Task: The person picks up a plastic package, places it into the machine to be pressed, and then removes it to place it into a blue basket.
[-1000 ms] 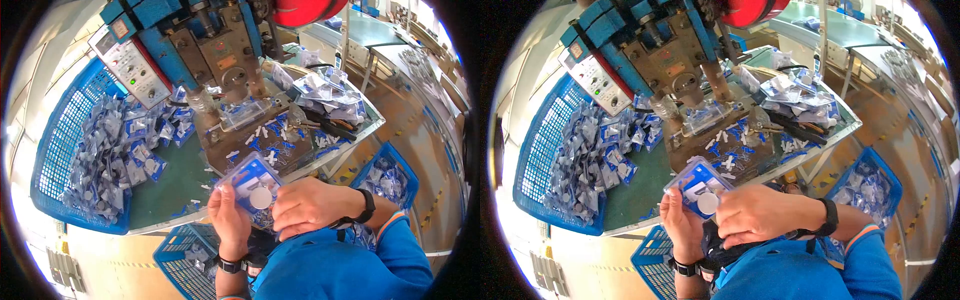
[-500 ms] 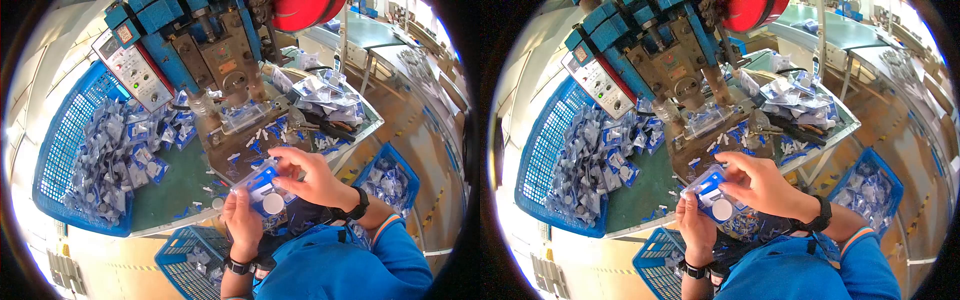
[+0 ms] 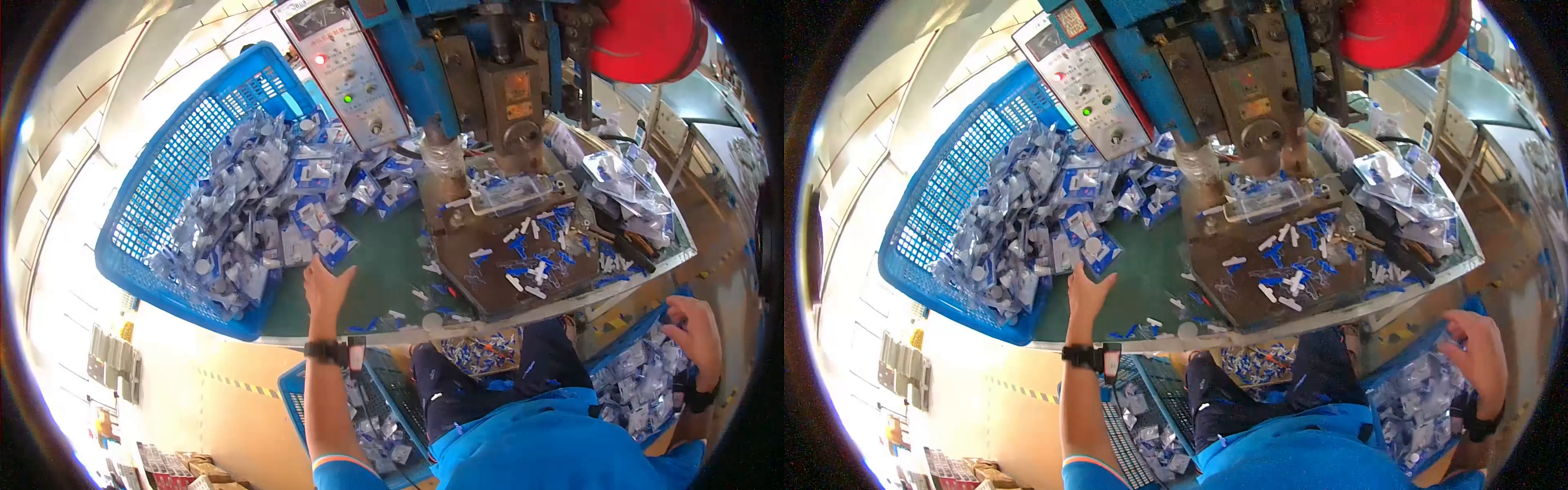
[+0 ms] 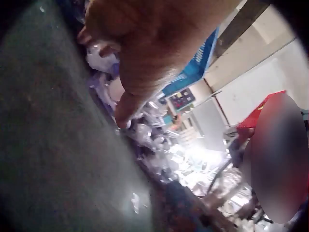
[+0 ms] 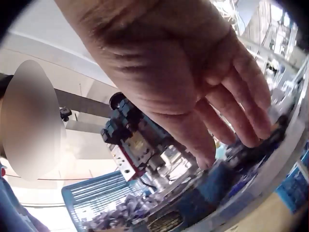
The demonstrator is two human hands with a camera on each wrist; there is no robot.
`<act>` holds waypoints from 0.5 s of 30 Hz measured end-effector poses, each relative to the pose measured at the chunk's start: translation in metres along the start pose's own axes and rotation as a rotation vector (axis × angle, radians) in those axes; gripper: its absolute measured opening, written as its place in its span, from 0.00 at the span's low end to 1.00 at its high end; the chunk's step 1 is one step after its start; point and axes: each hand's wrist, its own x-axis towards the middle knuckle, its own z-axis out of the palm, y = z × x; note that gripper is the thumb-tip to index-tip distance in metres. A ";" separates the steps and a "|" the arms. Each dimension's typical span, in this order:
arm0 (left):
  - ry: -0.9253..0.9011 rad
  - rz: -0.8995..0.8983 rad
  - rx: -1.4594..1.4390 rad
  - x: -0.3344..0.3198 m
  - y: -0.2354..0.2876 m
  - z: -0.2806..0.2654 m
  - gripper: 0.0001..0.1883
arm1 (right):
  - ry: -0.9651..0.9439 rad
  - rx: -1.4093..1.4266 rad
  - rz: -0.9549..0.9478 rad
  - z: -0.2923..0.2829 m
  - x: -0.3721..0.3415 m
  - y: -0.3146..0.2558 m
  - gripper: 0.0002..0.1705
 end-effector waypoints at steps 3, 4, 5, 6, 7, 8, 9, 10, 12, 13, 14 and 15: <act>-0.100 -0.081 0.099 0.027 -0.005 0.011 0.56 | -0.028 0.082 -0.101 0.023 0.037 -0.050 0.23; -0.124 -0.064 0.128 0.031 -0.003 0.015 0.58 | -0.041 0.098 -0.144 0.030 0.045 -0.060 0.23; -0.013 0.019 0.195 0.032 -0.001 0.015 0.48 | -0.056 0.111 -0.184 0.035 0.051 -0.068 0.22; -0.019 0.042 0.239 0.038 -0.006 0.018 0.42 | -0.069 0.121 -0.219 0.036 0.056 -0.076 0.21; -0.030 0.071 0.280 0.050 -0.015 0.021 0.35 | -0.101 0.046 -0.256 0.032 0.062 -0.089 0.19; -0.044 0.103 0.315 0.057 -0.023 0.026 0.30 | -0.101 0.041 -0.299 0.033 0.063 -0.095 0.18; -0.012 0.200 0.389 0.058 -0.027 0.029 0.21 | -0.100 0.031 -0.342 0.037 0.066 -0.097 0.18; 0.024 0.298 0.460 0.056 -0.032 0.030 0.14 | -0.100 0.019 -0.384 0.040 0.069 -0.098 0.17; 0.081 0.262 0.424 0.052 -0.038 0.028 0.09 | -0.137 0.062 -0.431 0.042 0.070 -0.101 0.15; 0.191 0.311 0.549 0.054 -0.053 0.028 0.09 | -0.158 0.091 -0.458 0.044 0.072 -0.102 0.15; 0.308 0.357 0.676 0.056 -0.058 0.028 0.09 | -0.179 0.128 -0.486 0.045 0.073 -0.102 0.14; 0.394 0.333 0.343 0.042 -0.037 0.011 0.09 | -0.202 0.170 -0.515 0.046 0.075 -0.100 0.13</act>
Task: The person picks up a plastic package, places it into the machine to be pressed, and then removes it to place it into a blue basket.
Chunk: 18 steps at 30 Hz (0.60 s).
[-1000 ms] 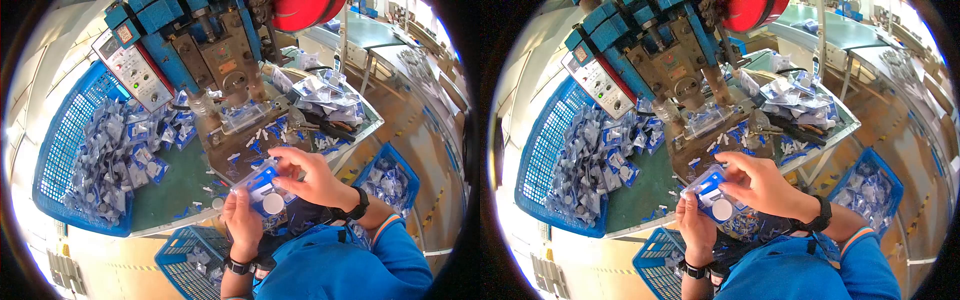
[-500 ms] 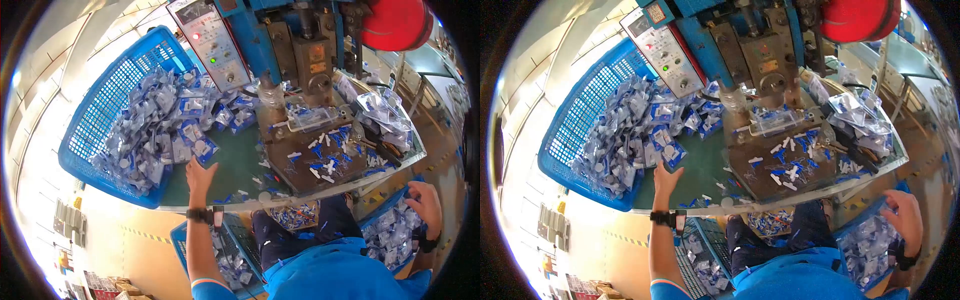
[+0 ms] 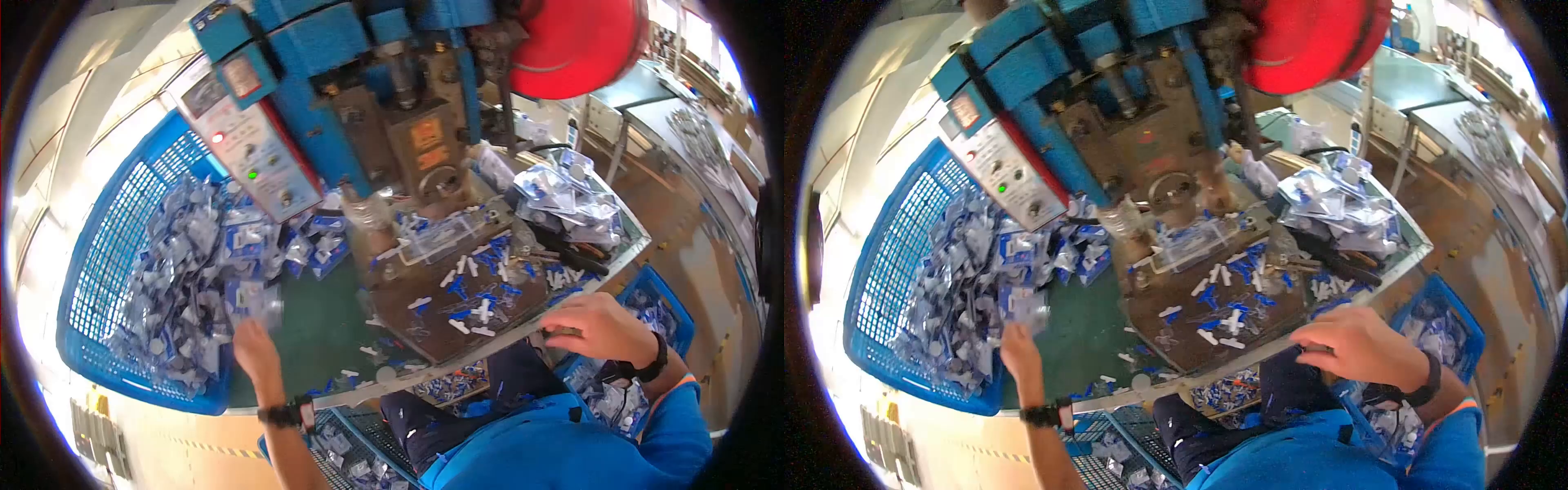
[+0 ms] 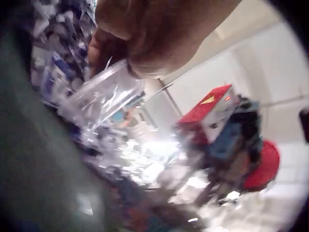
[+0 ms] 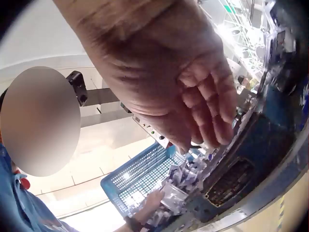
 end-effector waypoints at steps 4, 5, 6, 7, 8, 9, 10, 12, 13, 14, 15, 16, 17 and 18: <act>-0.188 -0.195 -0.949 -0.006 0.075 -0.109 0.06 | -0.016 0.331 -0.028 0.002 0.020 -0.006 0.23; -0.364 -0.234 -1.092 -0.009 0.094 -0.124 0.06 | 0.033 0.453 -0.015 0.008 0.028 -0.008 0.26; -0.459 -0.226 -1.177 -0.012 0.122 -0.139 0.06 | 0.094 0.352 -0.127 0.013 0.036 -0.009 0.28; -0.554 -0.215 -1.260 -0.016 0.151 -0.149 0.06 | 0.157 0.249 -0.239 0.017 0.045 -0.010 0.30; -0.646 -0.191 -1.378 -0.019 0.173 -0.151 0.07 | 0.219 0.142 -0.351 0.021 0.052 -0.009 0.32; -0.740 -0.166 -1.496 -0.021 0.193 -0.151 0.07 | 0.223 0.139 -0.382 0.028 0.053 -0.006 0.28; -0.808 -0.188 -1.579 -0.021 0.210 -0.151 0.08 | 0.241 0.073 -0.452 0.028 0.053 -0.001 0.24; -0.872 -0.221 -1.688 -0.018 0.234 -0.143 0.11 | 0.306 -0.043 -0.541 0.027 0.054 0.009 0.18; -0.796 -0.259 -1.693 -0.017 0.237 -0.141 0.12 | 0.349 -0.091 -0.561 0.028 0.055 0.014 0.16; -0.720 -0.297 -1.696 -0.016 0.240 -0.140 0.13 | 0.391 -0.140 -0.582 0.029 0.056 0.019 0.14; -0.642 -0.334 -1.699 -0.014 0.244 -0.139 0.14 | 0.421 -0.136 -0.565 0.030 0.061 0.025 0.14; -0.433 -0.282 -1.818 -0.017 0.249 -0.141 0.18 | 0.452 -0.131 -0.546 0.032 0.067 0.030 0.13; -0.322 -0.136 -1.684 -0.021 0.248 -0.142 0.19 | 0.485 -0.124 -0.527 0.034 0.072 0.034 0.12; -0.213 0.005 -1.544 -0.026 0.246 -0.145 0.20 | 0.486 -0.179 -0.508 0.034 0.076 0.038 0.13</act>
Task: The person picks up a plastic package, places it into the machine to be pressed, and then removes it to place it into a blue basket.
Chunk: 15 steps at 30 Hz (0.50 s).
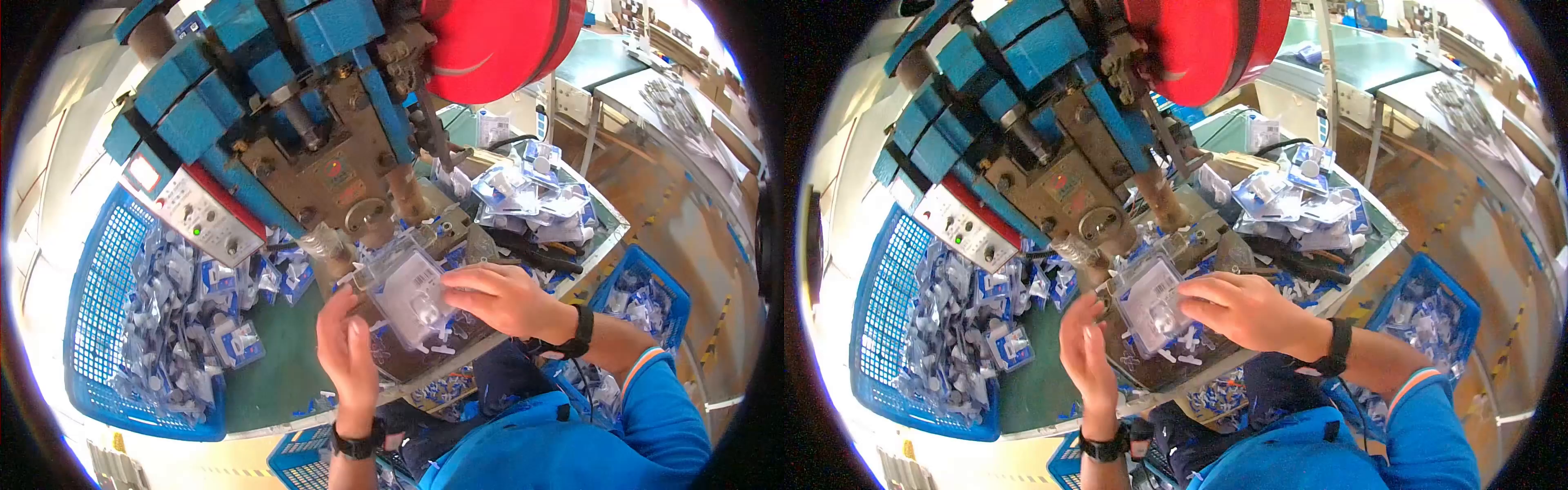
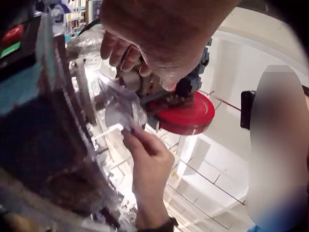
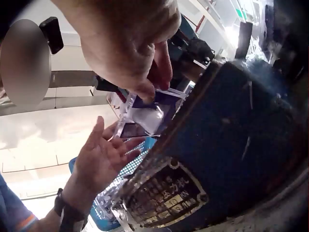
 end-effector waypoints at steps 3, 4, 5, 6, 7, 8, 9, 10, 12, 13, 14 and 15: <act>-0.179 0.268 0.383 -0.008 0.005 0.005 0.24 | -0.082 -0.033 0.117 0.011 0.002 0.004 0.12; -0.216 0.321 0.505 -0.009 0.003 0.010 0.24 | -0.066 -0.038 0.116 0.015 0.001 0.005 0.12; -0.251 0.375 0.627 -0.011 0.001 0.014 0.24 | -0.050 -0.043 0.114 0.018 0.001 0.006 0.12; -0.212 0.358 0.650 -0.009 -0.003 0.020 0.21 | -0.033 -0.049 0.111 0.021 0.001 0.007 0.12; -0.219 0.370 0.663 -0.007 -0.007 0.020 0.20 | -0.017 -0.055 0.103 0.023 0.002 0.009 0.12; -0.225 0.382 0.676 -0.004 -0.010 0.020 0.19 | 0.000 -0.062 0.096 0.025 0.003 0.011 0.11; -0.232 0.394 0.688 -0.002 -0.013 0.020 0.18 | 0.015 -0.069 0.089 0.026 0.003 0.013 0.11; -0.234 0.390 0.691 -0.001 -0.012 0.020 0.17 | 0.013 -0.065 0.096 0.026 0.003 0.013 0.11; -0.234 0.383 0.698 0.000 -0.008 0.020 0.17 | 0.009 -0.055 0.107 0.026 0.005 0.014 0.11; -0.232 0.374 0.693 0.000 -0.008 0.020 0.17 | -0.002 -0.048 0.107 0.024 0.005 0.014 0.11; -0.231 0.365 0.689 -0.001 -0.008 0.021 0.17 | -0.011 -0.041 0.107 0.022 0.005 0.014 0.11; -0.231 0.356 0.685 -0.002 -0.009 0.021 0.17 | -0.020 -0.033 0.108 0.022 0.005 0.014 0.11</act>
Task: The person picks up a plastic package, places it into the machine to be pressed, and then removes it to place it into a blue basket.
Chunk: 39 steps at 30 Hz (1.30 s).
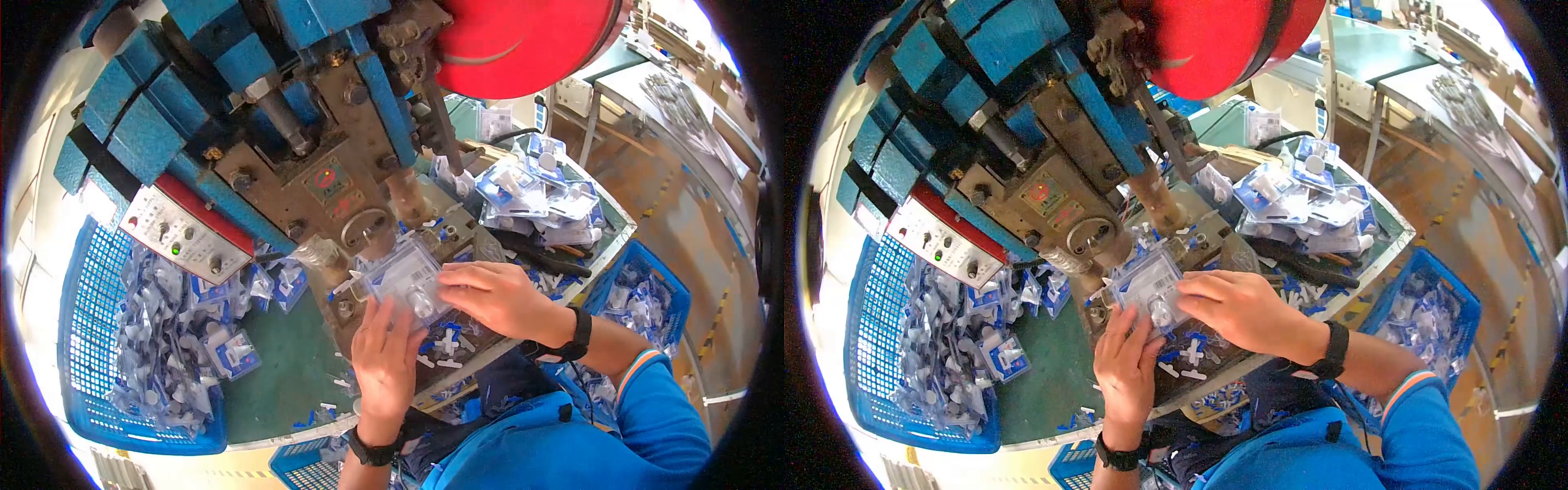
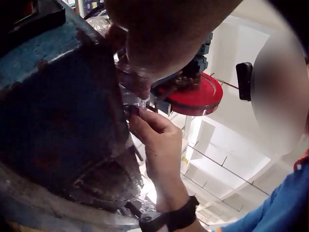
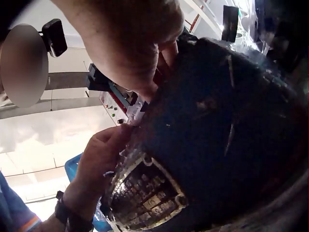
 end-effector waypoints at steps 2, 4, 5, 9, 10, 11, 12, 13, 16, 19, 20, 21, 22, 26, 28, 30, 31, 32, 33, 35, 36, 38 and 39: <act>0.003 0.040 0.026 0.001 -0.004 0.002 0.19 | -0.010 0.014 0.027 0.003 0.000 0.003 0.11; -0.001 0.053 0.032 0.002 -0.007 0.004 0.20 | -0.017 0.014 0.042 0.005 -0.001 0.005 0.10; -0.006 0.050 0.028 0.003 -0.008 0.004 0.20 | -0.016 0.007 0.042 0.006 -0.001 0.004 0.10; -0.009 0.036 0.000 0.004 -0.011 0.004 0.19 | -0.016 -0.010 0.042 0.008 0.000 0.003 0.10; -0.010 0.036 -0.002 0.004 -0.011 0.003 0.19 | -0.021 -0.005 0.045 0.008 0.000 0.003 0.10; -0.010 0.037 -0.005 0.004 -0.011 0.003 0.20 | -0.026 -0.002 0.049 0.008 0.000 0.003 0.10; -0.009 0.038 -0.009 0.005 -0.011 0.003 0.20 | -0.031 0.001 0.052 0.008 0.000 0.003 0.10; -0.016 0.037 0.001 0.006 -0.011 0.002 0.19 | -0.038 0.003 0.052 0.007 0.000 0.003 0.11; -0.033 0.042 0.058 0.006 -0.008 -0.002 0.16 | -0.051 0.032 0.075 0.003 0.001 0.002 0.12; 0.044 0.103 0.062 0.002 -0.015 0.001 0.12 | 0.057 0.082 0.200 -0.017 -0.006 0.000 0.13; 0.134 0.121 -0.008 -0.005 -0.020 0.004 0.10 | 0.056 0.052 0.303 -0.038 -0.018 0.003 0.12; 0.212 0.056 0.011 -0.008 -0.017 0.004 0.06 | 0.060 0.021 0.401 -0.062 -0.031 0.005 0.11; 0.287 -0.014 0.035 -0.012 -0.013 -0.003 0.05 | 0.068 -0.004 0.497 -0.086 -0.046 0.007 0.10; 0.400 -0.187 0.149 -0.051 -0.031 -0.032 0.11 | 0.172 -0.297 0.809 -0.146 -0.122 0.052 0.07; 0.463 -0.308 0.372 -0.066 -0.036 -0.049 0.12 | 0.257 -0.334 0.887 -0.165 -0.149 0.074 0.07; 0.532 -0.198 0.386 -0.070 -0.028 -0.056 0.13 | 0.218 -0.280 0.900 -0.174 -0.152 0.074 0.07; 0.565 -0.147 0.404 -0.073 -0.025 -0.060 0.14 | 0.194 -0.242 0.903 -0.173 -0.150 0.074 0.07; 0.524 -0.100 0.471 -0.078 -0.026 -0.062 0.12 | 0.166 -0.209 0.873 -0.171 -0.145 0.071 0.07; 0.478 -0.054 0.541 -0.083 -0.032 -0.063 0.11 | 0.137 -0.173 0.845 -0.167 -0.138 0.066 0.07; 0.351 -0.236 0.497 -0.107 -0.067 -0.062 0.12 | 0.078 -0.037 0.753 -0.150 -0.131 0.062 0.05; 0.306 -0.229 0.532 -0.130 -0.088 -0.056 0.12 | 0.040 -0.060 0.703 -0.140 -0.129 0.059 0.05; 0.220 -0.210 0.589 -0.144 -0.097 -0.051 0.11 | -0.028 -0.120 0.603 -0.126 -0.127 0.052 0.06; 0.193 -0.249 0.569 -0.151 -0.101 -0.047 0.11 | 0.026 -0.152 0.570 -0.122 -0.129 0.055 0.06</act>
